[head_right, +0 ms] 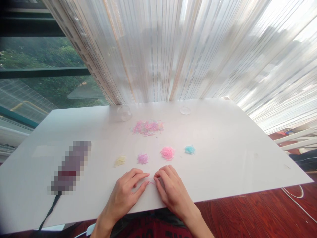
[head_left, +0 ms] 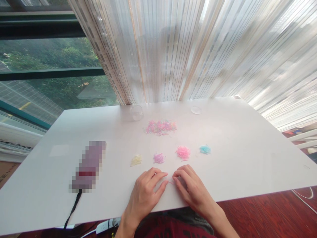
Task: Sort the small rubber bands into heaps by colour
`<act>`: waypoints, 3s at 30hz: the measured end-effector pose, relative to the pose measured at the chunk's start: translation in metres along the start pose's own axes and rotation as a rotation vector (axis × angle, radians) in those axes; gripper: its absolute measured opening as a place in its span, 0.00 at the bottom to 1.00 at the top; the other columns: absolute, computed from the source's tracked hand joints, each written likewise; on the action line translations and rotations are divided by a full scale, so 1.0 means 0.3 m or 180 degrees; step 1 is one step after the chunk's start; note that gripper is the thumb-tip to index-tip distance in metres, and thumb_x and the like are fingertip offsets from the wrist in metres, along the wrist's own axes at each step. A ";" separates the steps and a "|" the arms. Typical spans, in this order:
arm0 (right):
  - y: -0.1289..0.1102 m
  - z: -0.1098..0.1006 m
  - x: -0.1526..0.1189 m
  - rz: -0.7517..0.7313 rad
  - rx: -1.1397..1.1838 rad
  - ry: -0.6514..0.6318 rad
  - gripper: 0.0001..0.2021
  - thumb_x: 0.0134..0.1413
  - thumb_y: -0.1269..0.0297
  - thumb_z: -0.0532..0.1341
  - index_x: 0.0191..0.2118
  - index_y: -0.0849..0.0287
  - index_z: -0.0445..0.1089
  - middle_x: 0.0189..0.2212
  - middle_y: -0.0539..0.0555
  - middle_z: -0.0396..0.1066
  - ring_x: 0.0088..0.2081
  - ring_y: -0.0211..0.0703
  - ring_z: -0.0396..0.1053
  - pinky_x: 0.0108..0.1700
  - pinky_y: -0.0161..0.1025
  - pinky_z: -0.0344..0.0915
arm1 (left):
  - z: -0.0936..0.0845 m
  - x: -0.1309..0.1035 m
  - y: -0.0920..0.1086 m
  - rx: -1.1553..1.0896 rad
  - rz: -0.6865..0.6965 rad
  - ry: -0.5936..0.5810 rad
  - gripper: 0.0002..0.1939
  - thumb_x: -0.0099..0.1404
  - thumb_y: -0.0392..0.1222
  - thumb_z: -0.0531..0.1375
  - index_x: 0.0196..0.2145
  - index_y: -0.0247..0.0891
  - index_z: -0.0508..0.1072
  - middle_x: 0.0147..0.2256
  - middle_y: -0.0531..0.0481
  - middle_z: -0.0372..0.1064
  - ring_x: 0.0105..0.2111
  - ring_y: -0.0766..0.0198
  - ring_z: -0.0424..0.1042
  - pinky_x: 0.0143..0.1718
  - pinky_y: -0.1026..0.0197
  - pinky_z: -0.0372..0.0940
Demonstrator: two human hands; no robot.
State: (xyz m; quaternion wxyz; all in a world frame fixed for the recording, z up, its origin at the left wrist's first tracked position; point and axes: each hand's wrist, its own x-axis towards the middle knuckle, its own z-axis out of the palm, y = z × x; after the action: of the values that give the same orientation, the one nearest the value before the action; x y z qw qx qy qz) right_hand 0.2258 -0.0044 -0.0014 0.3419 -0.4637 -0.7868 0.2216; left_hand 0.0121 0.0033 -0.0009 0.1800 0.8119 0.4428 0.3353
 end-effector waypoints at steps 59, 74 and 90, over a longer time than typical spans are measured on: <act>0.020 0.020 -0.004 0.0017 0.0528 0.0247 0.05 0.71 0.70 0.61 0.44 0.55 0.74 0.35 0.52 0.77 0.37 0.43 0.74 0.40 0.39 0.71 | 0.002 -0.011 -0.014 -0.0288 -0.0093 0.0043 0.06 0.77 0.38 0.60 0.44 0.39 0.79 0.34 0.50 0.80 0.28 0.63 0.73 0.35 0.59 0.67; 0.015 0.014 -0.001 0.0058 0.0531 0.0194 0.05 0.72 0.67 0.61 0.43 0.54 0.75 0.35 0.52 0.78 0.36 0.43 0.74 0.39 0.39 0.71 | 0.004 -0.019 -0.016 -0.0289 -0.0023 0.0061 0.05 0.77 0.39 0.62 0.45 0.39 0.78 0.33 0.50 0.80 0.28 0.62 0.73 0.35 0.58 0.67; 0.014 0.010 0.004 0.0080 0.0512 0.0185 0.07 0.73 0.65 0.60 0.40 0.54 0.74 0.33 0.53 0.77 0.34 0.44 0.74 0.37 0.40 0.72 | 0.001 -0.007 -0.010 -0.0291 0.0057 0.0124 0.06 0.76 0.36 0.61 0.44 0.38 0.79 0.36 0.48 0.83 0.32 0.60 0.79 0.36 0.58 0.69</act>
State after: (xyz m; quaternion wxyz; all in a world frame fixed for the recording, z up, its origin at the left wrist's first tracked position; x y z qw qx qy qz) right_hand 0.2255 -0.0014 -0.0057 0.3979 -0.4509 -0.7502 0.2748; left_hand 0.0097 0.0031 -0.0039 0.2053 0.8000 0.4231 0.3725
